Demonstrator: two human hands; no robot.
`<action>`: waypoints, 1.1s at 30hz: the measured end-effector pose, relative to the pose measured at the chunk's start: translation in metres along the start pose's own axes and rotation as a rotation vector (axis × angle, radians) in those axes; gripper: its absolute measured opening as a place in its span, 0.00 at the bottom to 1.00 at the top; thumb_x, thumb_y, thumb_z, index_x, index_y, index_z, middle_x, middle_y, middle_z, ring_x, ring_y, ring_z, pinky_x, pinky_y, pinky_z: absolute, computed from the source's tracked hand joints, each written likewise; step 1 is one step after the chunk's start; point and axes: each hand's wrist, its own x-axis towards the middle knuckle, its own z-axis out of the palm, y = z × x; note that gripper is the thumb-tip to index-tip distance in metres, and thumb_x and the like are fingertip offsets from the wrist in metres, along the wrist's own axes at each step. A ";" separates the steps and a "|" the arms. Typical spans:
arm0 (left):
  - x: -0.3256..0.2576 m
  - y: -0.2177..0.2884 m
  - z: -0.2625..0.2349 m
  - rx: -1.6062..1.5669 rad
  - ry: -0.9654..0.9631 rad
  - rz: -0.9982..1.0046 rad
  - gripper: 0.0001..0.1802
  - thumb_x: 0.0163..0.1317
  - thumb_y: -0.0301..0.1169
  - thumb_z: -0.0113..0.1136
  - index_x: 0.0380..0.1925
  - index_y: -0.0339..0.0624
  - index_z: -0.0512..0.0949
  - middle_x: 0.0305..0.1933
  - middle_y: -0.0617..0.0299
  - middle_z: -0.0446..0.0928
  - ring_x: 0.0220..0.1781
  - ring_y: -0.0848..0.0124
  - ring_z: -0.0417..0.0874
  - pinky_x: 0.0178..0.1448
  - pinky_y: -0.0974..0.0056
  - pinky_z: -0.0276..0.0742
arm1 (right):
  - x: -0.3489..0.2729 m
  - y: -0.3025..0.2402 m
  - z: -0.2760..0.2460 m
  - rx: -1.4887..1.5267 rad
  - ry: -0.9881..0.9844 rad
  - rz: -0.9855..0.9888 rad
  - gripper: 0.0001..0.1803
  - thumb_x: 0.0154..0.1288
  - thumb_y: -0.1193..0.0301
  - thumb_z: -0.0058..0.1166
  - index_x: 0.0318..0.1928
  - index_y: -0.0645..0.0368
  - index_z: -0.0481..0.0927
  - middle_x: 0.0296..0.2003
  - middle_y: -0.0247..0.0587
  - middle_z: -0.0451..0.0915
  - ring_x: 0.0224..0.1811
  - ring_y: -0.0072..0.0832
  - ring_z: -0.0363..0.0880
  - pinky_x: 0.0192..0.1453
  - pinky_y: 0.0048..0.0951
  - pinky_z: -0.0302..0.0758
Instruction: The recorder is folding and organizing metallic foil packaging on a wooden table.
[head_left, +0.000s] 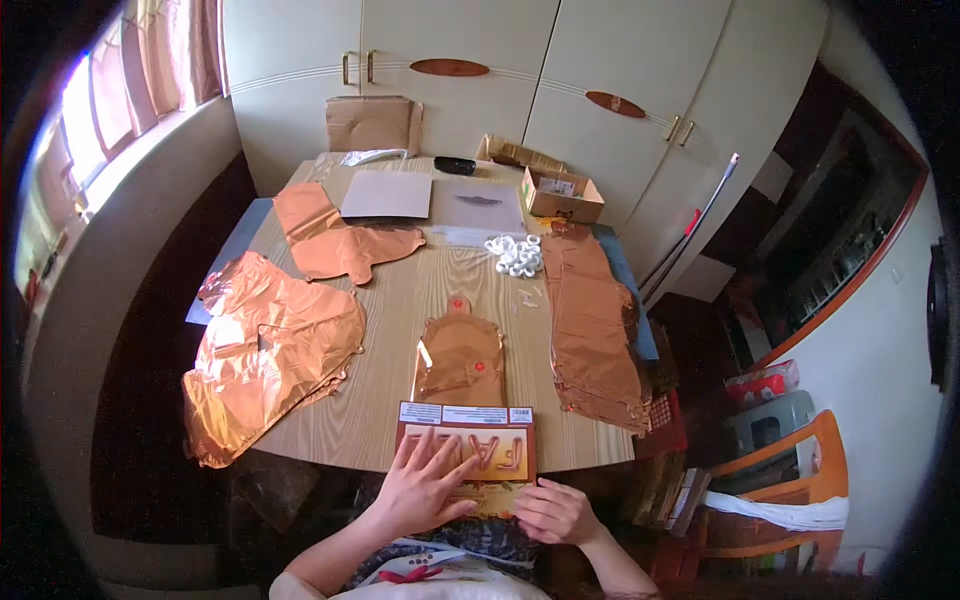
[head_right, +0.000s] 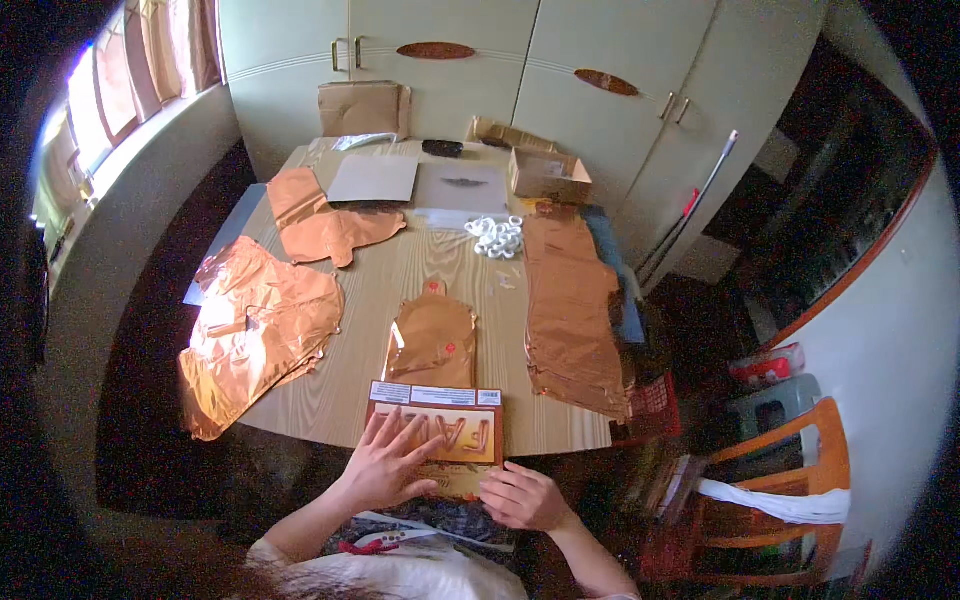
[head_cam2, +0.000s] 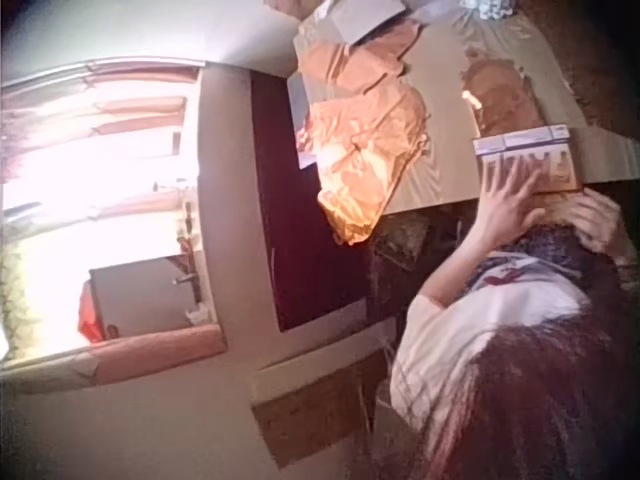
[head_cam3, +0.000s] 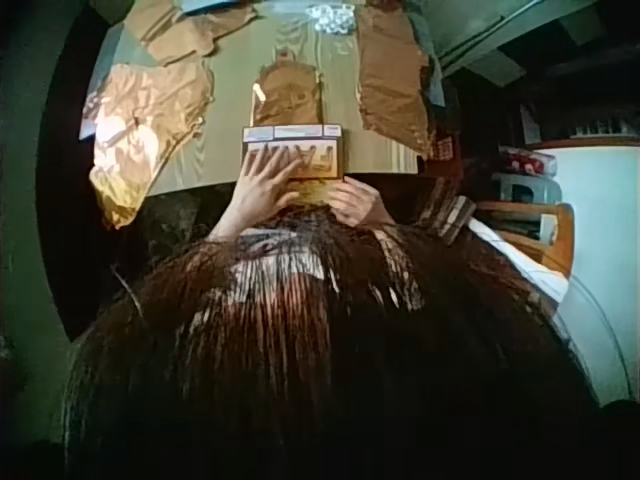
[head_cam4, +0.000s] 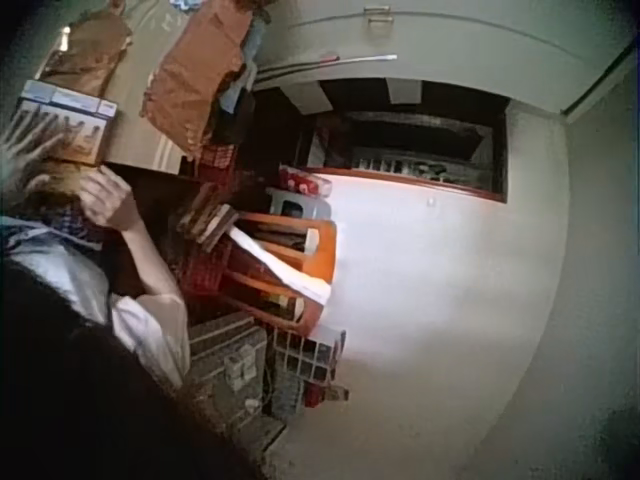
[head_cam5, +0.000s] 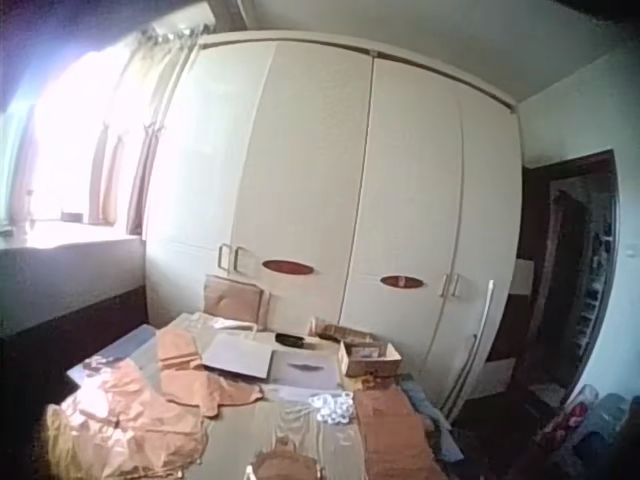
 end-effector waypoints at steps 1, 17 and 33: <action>0.004 0.001 0.002 0.083 -0.008 0.008 0.39 0.59 0.64 0.53 0.67 0.60 0.66 0.70 0.48 0.61 0.74 0.39 0.54 0.73 0.33 0.45 | 0.004 0.000 -0.004 0.053 -0.007 0.022 0.09 0.60 0.67 0.59 0.41 0.50 0.81 0.45 0.32 0.82 0.53 0.30 0.80 0.62 0.37 0.76; 0.017 -0.006 0.011 0.078 0.092 0.022 0.41 0.53 0.68 0.54 0.62 0.60 0.71 0.65 0.48 0.67 0.68 0.36 0.62 0.66 0.29 0.52 | 0.133 0.161 0.045 -0.032 -0.219 0.323 0.28 0.61 0.51 0.59 0.58 0.51 0.77 0.62 0.39 0.73 0.66 0.38 0.67 0.69 0.42 0.64; 0.035 -0.023 0.017 0.114 0.080 -0.009 0.43 0.53 0.70 0.52 0.65 0.62 0.67 0.67 0.48 0.65 0.70 0.36 0.58 0.66 0.26 0.50 | 0.140 0.170 0.047 0.130 -0.312 0.434 0.27 0.59 0.56 0.62 0.57 0.48 0.76 0.62 0.38 0.71 0.68 0.39 0.64 0.72 0.41 0.59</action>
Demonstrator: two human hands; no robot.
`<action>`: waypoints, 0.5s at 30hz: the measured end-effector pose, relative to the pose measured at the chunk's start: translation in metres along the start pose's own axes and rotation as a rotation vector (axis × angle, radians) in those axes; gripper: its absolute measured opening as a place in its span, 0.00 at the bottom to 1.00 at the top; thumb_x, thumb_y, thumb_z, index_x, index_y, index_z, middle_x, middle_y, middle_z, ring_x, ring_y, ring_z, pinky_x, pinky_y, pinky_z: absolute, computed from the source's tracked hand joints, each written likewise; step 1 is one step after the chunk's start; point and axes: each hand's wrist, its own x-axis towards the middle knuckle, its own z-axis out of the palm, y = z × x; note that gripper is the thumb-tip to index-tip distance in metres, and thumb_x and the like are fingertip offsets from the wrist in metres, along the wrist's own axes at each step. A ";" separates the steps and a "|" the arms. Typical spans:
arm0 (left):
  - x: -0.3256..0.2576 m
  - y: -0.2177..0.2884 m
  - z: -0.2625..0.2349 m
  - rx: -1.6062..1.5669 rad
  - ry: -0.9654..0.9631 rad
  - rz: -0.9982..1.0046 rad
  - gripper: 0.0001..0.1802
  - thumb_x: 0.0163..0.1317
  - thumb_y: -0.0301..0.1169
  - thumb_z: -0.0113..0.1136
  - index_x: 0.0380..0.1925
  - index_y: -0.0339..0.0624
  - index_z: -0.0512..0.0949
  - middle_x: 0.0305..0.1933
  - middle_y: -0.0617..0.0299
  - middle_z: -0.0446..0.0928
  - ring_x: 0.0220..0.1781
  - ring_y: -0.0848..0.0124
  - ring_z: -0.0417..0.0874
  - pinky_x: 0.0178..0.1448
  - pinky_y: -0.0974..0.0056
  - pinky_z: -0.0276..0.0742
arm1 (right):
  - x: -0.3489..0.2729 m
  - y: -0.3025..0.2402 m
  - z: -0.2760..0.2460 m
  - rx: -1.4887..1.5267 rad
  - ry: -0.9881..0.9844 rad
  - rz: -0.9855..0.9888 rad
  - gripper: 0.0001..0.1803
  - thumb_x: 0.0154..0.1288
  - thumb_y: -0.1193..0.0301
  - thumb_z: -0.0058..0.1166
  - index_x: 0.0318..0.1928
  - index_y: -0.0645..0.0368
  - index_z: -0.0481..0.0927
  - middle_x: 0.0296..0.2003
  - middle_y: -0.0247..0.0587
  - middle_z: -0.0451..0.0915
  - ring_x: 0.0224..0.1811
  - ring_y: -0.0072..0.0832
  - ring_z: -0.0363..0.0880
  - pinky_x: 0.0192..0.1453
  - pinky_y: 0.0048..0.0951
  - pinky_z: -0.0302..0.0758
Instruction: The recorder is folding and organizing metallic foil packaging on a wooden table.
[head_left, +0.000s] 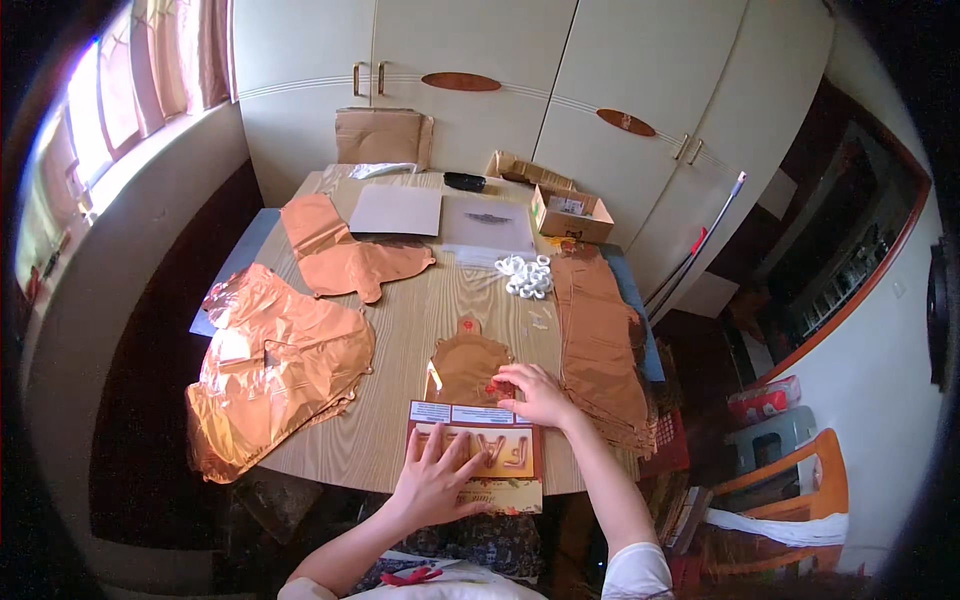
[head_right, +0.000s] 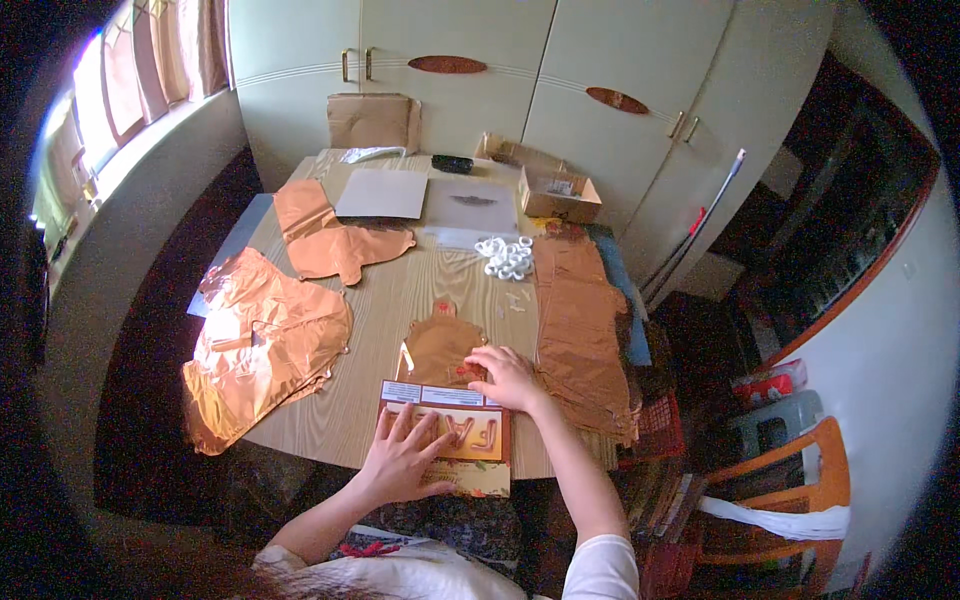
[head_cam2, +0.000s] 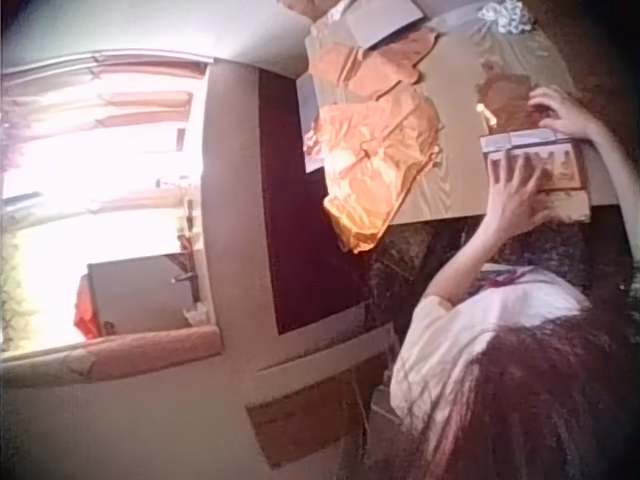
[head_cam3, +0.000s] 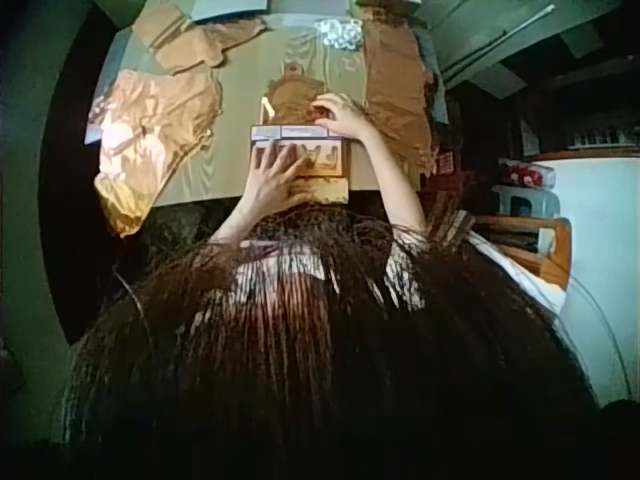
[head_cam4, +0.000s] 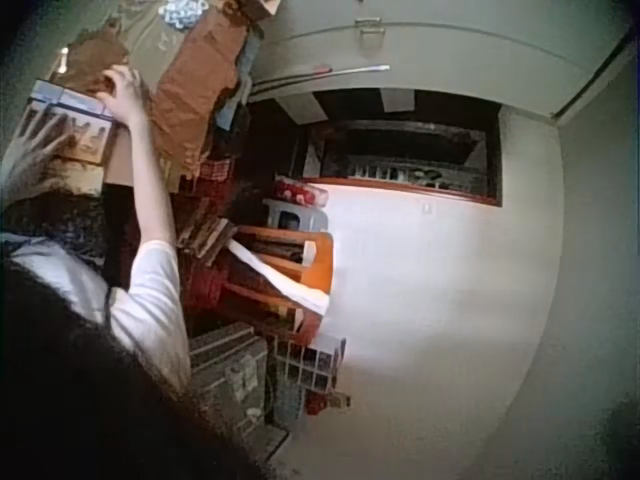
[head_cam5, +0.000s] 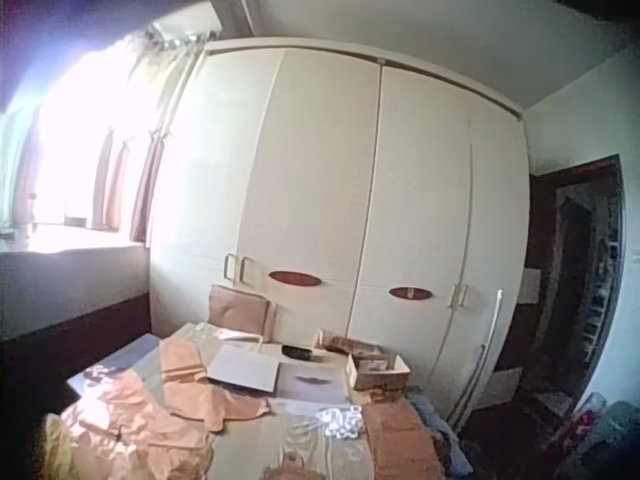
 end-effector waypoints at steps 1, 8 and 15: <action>0.000 0.000 0.000 0.005 -0.012 -0.003 0.43 0.54 0.70 0.51 0.65 0.62 0.67 0.67 0.48 0.64 0.70 0.36 0.58 0.67 0.26 0.49 | 0.001 -0.001 -0.001 0.012 -0.012 0.002 0.27 0.57 0.58 0.64 0.57 0.49 0.76 0.62 0.40 0.70 0.67 0.40 0.64 0.71 0.40 0.60; 0.003 0.003 -0.002 0.020 -0.051 -0.001 0.43 0.55 0.71 0.48 0.66 0.63 0.65 0.69 0.49 0.63 0.70 0.36 0.57 0.68 0.26 0.47 | 0.026 0.002 0.001 0.327 0.119 0.189 0.39 0.50 0.64 0.70 0.63 0.54 0.68 0.64 0.53 0.62 0.66 0.47 0.64 0.69 0.40 0.63; 0.003 0.003 -0.004 0.045 -0.083 -0.012 0.43 0.56 0.71 0.47 0.68 0.64 0.64 0.69 0.49 0.63 0.71 0.36 0.57 0.68 0.26 0.47 | 0.055 -0.004 -0.009 0.455 0.090 0.402 0.46 0.46 0.64 0.73 0.64 0.63 0.63 0.59 0.58 0.69 0.62 0.46 0.69 0.66 0.39 0.67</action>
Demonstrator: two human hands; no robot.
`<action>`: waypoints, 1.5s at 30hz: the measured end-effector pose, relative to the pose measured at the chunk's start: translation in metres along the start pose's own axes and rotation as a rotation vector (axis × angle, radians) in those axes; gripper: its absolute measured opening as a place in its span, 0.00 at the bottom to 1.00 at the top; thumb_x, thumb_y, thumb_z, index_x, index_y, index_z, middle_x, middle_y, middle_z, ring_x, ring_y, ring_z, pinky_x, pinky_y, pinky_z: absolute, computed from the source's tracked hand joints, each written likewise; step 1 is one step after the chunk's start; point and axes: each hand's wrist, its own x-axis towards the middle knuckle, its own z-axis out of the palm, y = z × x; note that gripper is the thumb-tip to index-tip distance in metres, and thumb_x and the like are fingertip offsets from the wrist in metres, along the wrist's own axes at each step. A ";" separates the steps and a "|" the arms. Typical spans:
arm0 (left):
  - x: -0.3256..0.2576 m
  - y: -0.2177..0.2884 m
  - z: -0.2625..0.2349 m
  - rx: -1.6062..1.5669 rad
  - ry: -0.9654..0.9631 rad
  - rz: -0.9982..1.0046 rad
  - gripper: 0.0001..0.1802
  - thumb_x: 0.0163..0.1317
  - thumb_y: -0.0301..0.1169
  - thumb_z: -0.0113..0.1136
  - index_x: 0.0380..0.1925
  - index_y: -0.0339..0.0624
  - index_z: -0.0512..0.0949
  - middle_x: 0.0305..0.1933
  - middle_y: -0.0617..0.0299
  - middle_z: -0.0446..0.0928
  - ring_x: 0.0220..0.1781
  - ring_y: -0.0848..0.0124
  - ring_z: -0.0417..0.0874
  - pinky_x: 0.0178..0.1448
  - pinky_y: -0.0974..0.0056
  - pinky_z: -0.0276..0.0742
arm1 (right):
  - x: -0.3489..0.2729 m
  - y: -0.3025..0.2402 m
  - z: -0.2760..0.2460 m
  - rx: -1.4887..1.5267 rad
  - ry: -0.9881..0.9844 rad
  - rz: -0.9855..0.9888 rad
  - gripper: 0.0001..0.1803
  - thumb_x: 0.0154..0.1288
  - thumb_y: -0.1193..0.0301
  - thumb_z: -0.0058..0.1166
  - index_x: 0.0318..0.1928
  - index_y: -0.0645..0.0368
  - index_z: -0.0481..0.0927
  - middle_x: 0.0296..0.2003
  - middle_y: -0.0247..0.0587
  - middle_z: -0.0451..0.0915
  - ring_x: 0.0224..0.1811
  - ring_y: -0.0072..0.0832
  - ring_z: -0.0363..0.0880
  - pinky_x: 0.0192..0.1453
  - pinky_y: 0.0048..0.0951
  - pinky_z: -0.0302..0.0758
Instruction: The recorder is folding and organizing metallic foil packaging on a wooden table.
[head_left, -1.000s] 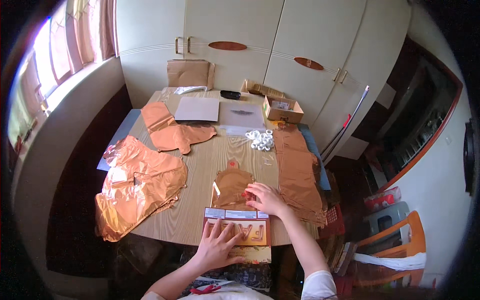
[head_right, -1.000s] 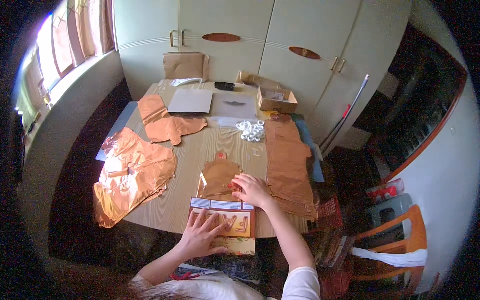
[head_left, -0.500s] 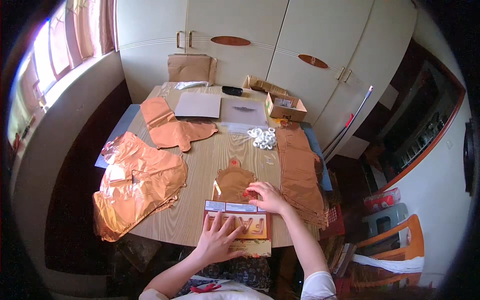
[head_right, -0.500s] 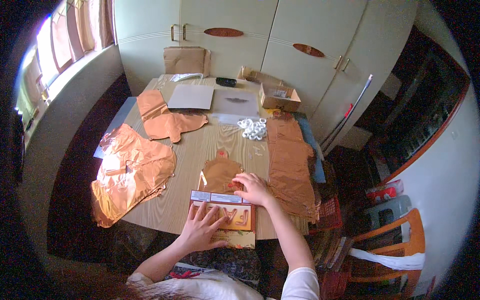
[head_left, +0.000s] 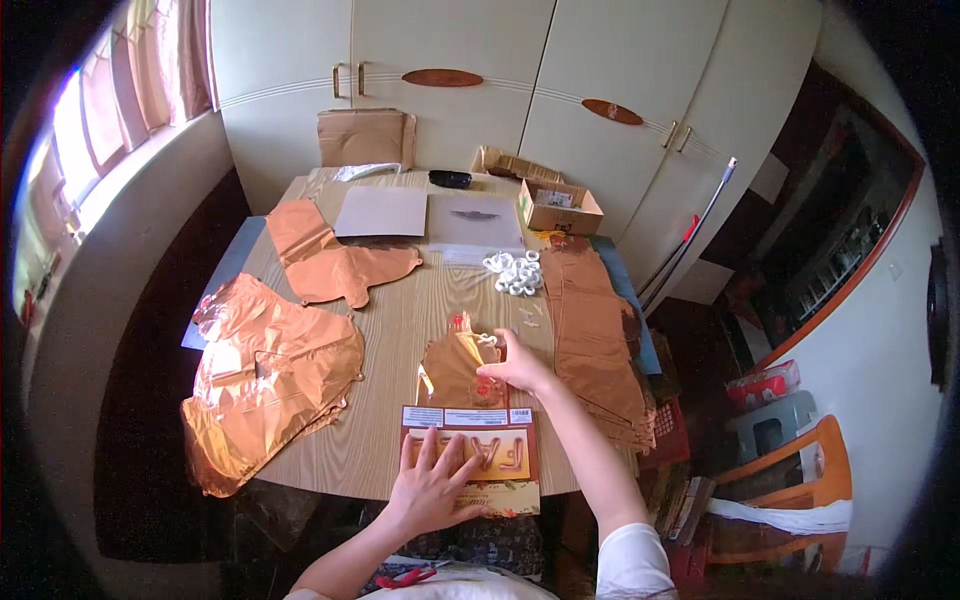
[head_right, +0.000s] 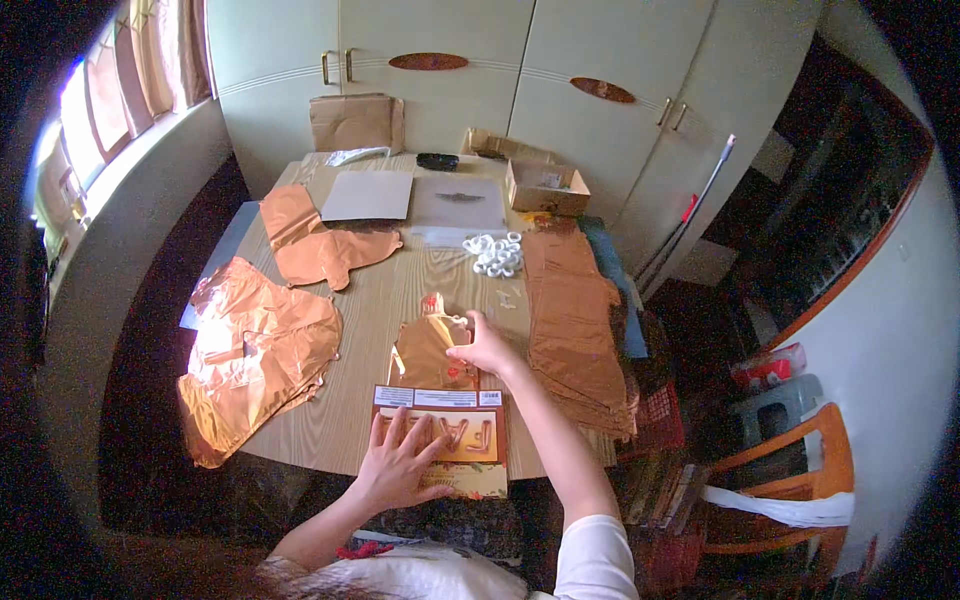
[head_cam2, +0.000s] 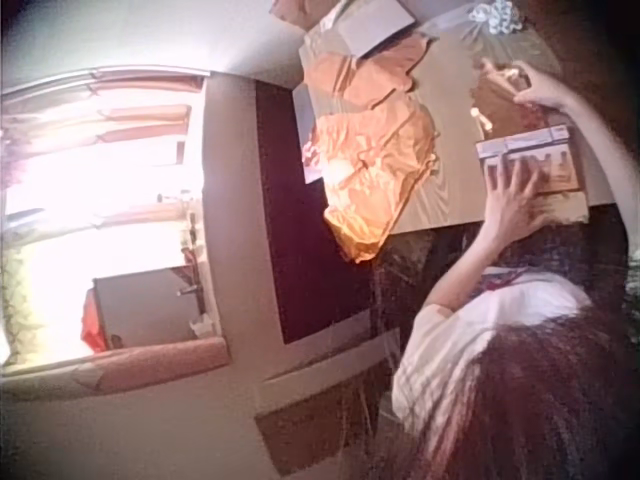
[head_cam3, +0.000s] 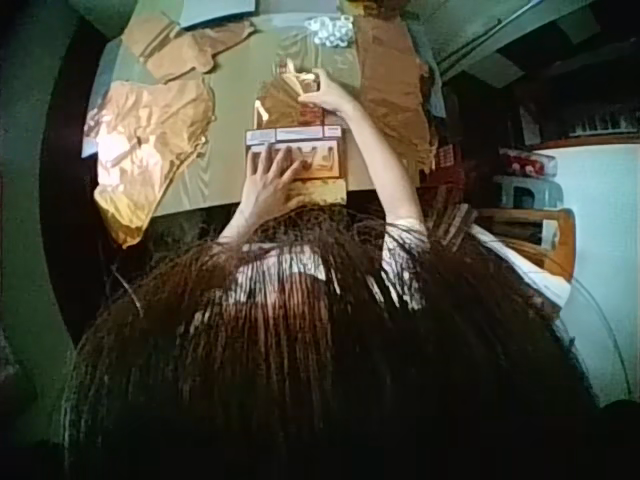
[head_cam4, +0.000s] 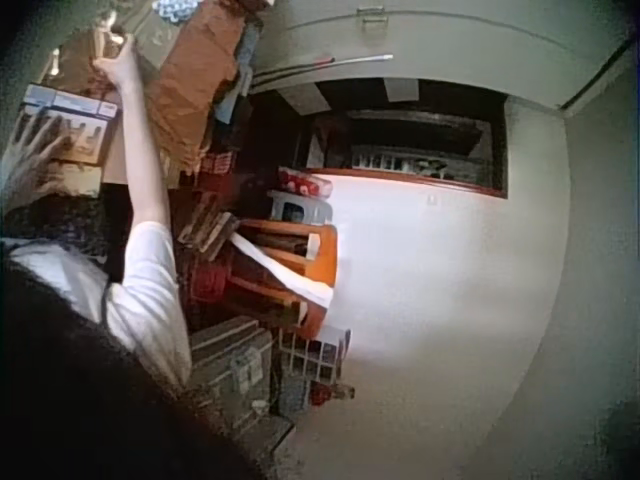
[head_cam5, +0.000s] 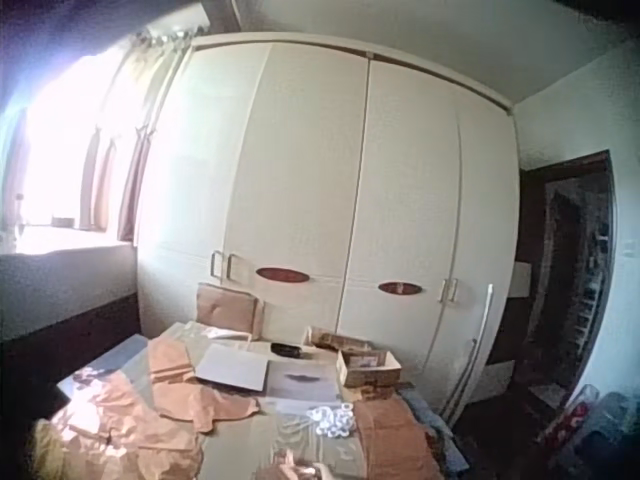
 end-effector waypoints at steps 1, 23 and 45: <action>0.000 0.000 0.001 0.002 -0.003 0.001 0.44 0.55 0.71 0.47 0.68 0.63 0.64 0.69 0.49 0.62 0.71 0.36 0.56 0.68 0.27 0.46 | -0.001 -0.002 -0.003 -0.008 -0.032 0.032 0.47 0.45 0.63 0.74 0.63 0.65 0.63 0.57 0.58 0.72 0.60 0.45 0.72 0.64 0.38 0.68; 0.003 -0.005 0.001 -0.050 -0.028 -0.016 0.44 0.55 0.71 0.49 0.67 0.61 0.65 0.72 0.49 0.59 0.74 0.37 0.50 0.70 0.27 0.41 | -0.018 0.016 0.003 -0.303 -0.015 -0.226 0.31 0.43 0.69 0.75 0.47 0.68 0.73 0.34 0.44 0.82 0.34 0.28 0.80 0.38 0.31 0.77; 0.008 -0.012 0.005 -0.096 -0.035 -0.034 0.47 0.54 0.73 0.46 0.66 0.56 0.67 0.68 0.52 0.65 0.73 0.48 0.55 0.74 0.35 0.32 | -0.094 0.016 0.021 -0.446 0.174 -0.764 0.07 0.63 0.71 0.54 0.40 0.57 0.81 0.46 0.38 0.84 0.51 0.33 0.83 0.57 0.33 0.79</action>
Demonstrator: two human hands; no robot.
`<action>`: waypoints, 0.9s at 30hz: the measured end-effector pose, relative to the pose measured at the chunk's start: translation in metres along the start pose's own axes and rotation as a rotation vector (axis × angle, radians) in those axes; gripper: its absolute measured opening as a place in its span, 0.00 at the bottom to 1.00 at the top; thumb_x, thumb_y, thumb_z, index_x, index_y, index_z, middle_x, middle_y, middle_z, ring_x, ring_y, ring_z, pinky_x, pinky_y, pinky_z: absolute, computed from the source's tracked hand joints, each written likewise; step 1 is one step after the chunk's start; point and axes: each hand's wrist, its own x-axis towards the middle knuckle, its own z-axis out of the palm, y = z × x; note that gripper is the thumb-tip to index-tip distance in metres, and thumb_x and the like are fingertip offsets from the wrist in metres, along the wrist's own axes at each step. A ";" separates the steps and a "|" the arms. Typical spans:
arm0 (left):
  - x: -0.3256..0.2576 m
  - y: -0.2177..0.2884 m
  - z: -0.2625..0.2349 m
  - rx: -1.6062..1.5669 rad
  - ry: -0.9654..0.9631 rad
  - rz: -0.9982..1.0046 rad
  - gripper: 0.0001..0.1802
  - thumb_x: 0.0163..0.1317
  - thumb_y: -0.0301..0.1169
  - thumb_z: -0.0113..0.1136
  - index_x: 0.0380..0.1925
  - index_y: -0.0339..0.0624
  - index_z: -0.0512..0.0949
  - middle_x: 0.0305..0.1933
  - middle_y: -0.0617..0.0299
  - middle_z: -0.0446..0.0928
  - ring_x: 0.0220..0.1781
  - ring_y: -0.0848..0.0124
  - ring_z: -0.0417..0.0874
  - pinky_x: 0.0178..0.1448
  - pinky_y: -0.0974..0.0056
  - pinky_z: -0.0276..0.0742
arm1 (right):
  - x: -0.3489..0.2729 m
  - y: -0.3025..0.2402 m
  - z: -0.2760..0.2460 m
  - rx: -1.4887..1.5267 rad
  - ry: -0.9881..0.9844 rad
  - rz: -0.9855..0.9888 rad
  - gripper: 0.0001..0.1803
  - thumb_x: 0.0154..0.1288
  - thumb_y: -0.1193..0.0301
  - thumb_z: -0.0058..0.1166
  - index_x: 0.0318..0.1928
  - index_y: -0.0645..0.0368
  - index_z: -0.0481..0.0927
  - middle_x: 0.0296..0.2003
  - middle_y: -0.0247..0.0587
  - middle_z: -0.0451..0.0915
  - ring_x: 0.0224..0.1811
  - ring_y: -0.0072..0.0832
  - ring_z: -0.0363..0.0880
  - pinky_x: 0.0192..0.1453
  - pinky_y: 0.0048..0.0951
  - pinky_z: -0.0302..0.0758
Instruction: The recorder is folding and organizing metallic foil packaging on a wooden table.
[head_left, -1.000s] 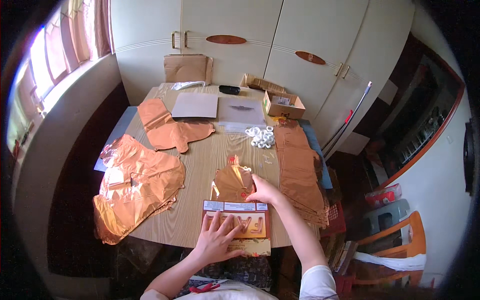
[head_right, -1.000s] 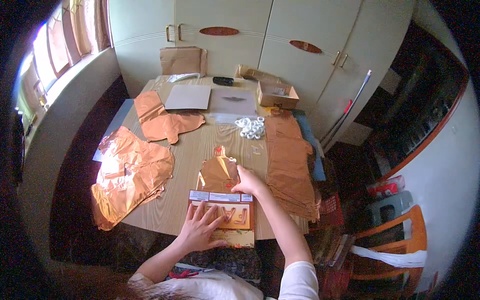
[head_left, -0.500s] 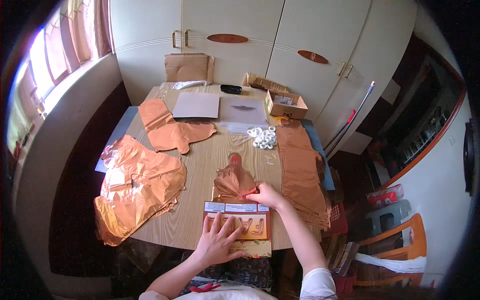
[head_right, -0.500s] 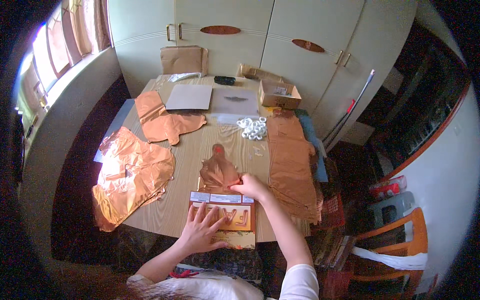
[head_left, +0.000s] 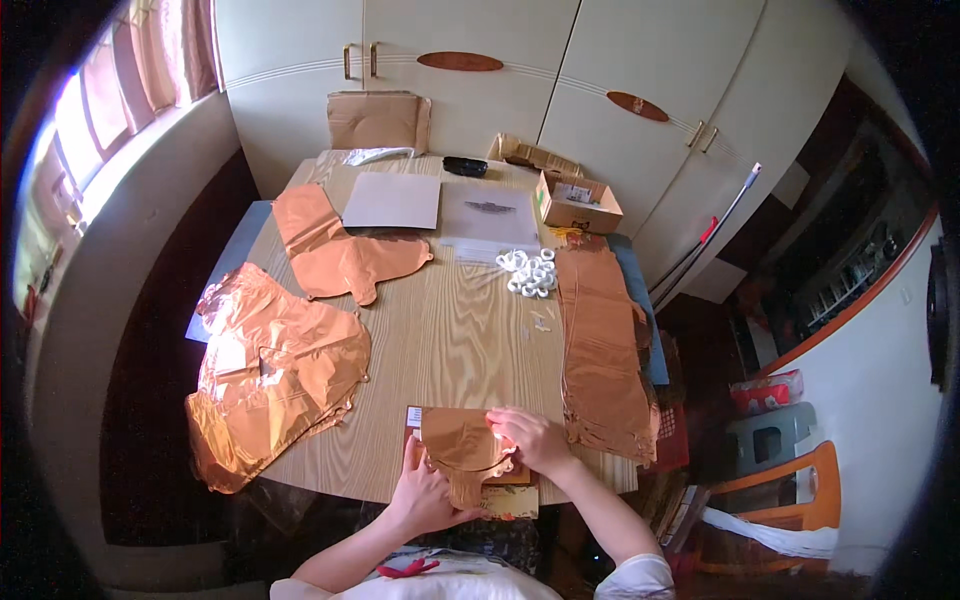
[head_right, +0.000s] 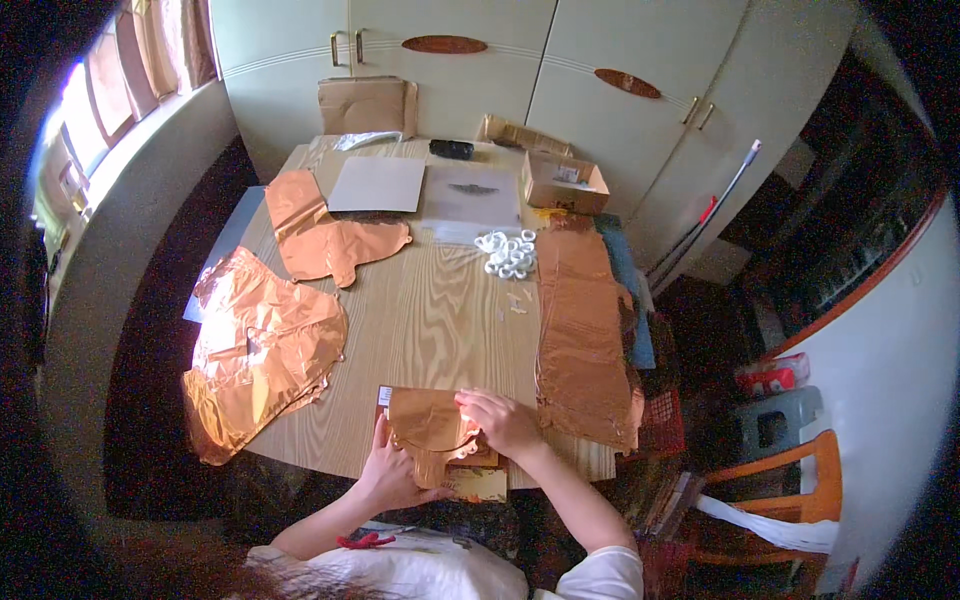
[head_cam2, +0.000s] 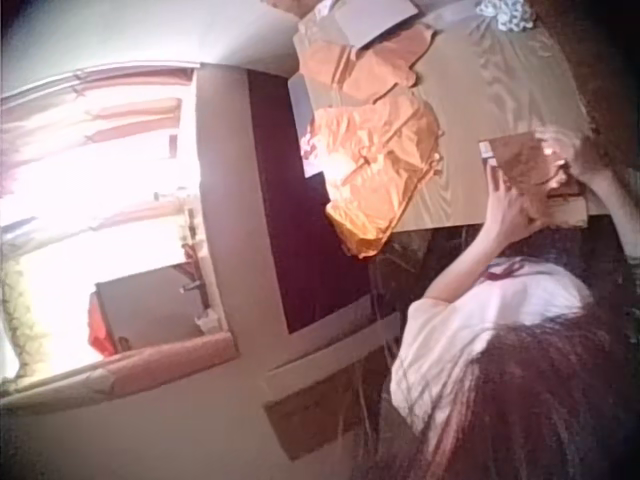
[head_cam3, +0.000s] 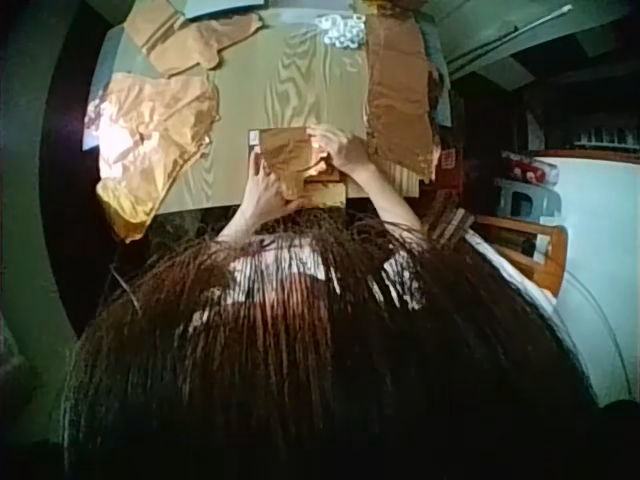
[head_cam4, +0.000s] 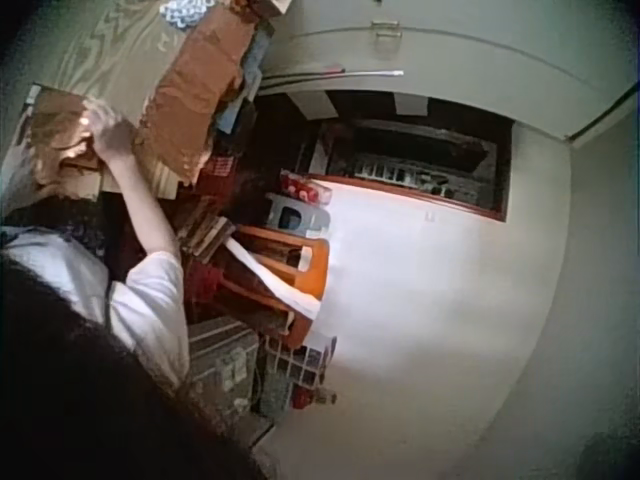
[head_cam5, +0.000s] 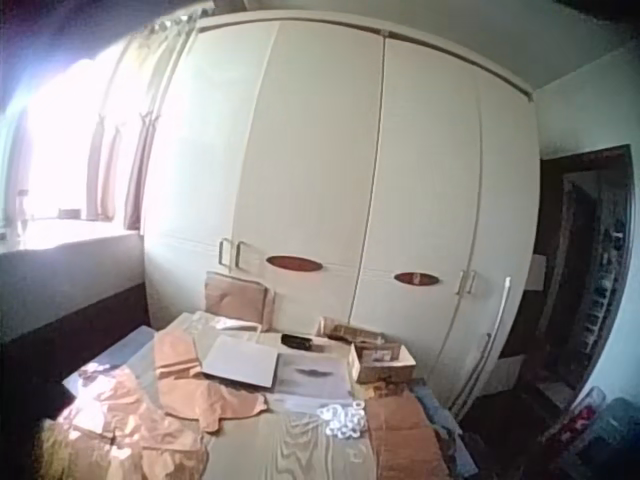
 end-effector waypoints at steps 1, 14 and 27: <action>0.001 0.000 -0.001 -0.024 0.002 0.001 0.47 0.53 0.74 0.46 0.66 0.56 0.67 0.67 0.52 0.66 0.73 0.48 0.56 0.75 0.35 0.32 | 0.000 0.001 0.000 -0.008 -0.006 -0.023 0.07 0.63 0.71 0.54 0.40 0.57 0.81 0.46 0.38 0.84 0.51 0.33 0.82 0.57 0.33 0.79; 0.006 -0.005 -0.006 0.158 -0.196 0.041 0.35 0.53 0.67 0.51 0.42 0.49 0.85 0.44 0.52 0.81 0.65 0.41 0.64 0.73 0.31 0.36 | 0.013 0.005 -0.004 -0.050 -0.081 -0.024 0.14 0.60 0.72 0.54 0.46 0.56 0.83 0.47 0.33 0.82 0.52 0.27 0.79 0.56 0.28 0.77; 0.017 -0.064 -0.018 -0.238 0.075 -0.085 0.15 0.41 0.33 0.65 0.31 0.43 0.75 0.40 0.56 0.74 0.42 0.57 0.75 0.46 0.53 0.70 | 0.019 0.009 0.000 -0.034 -0.030 -0.074 0.11 0.56 0.72 0.59 0.41 0.55 0.84 0.44 0.31 0.83 0.46 0.25 0.80 0.52 0.28 0.76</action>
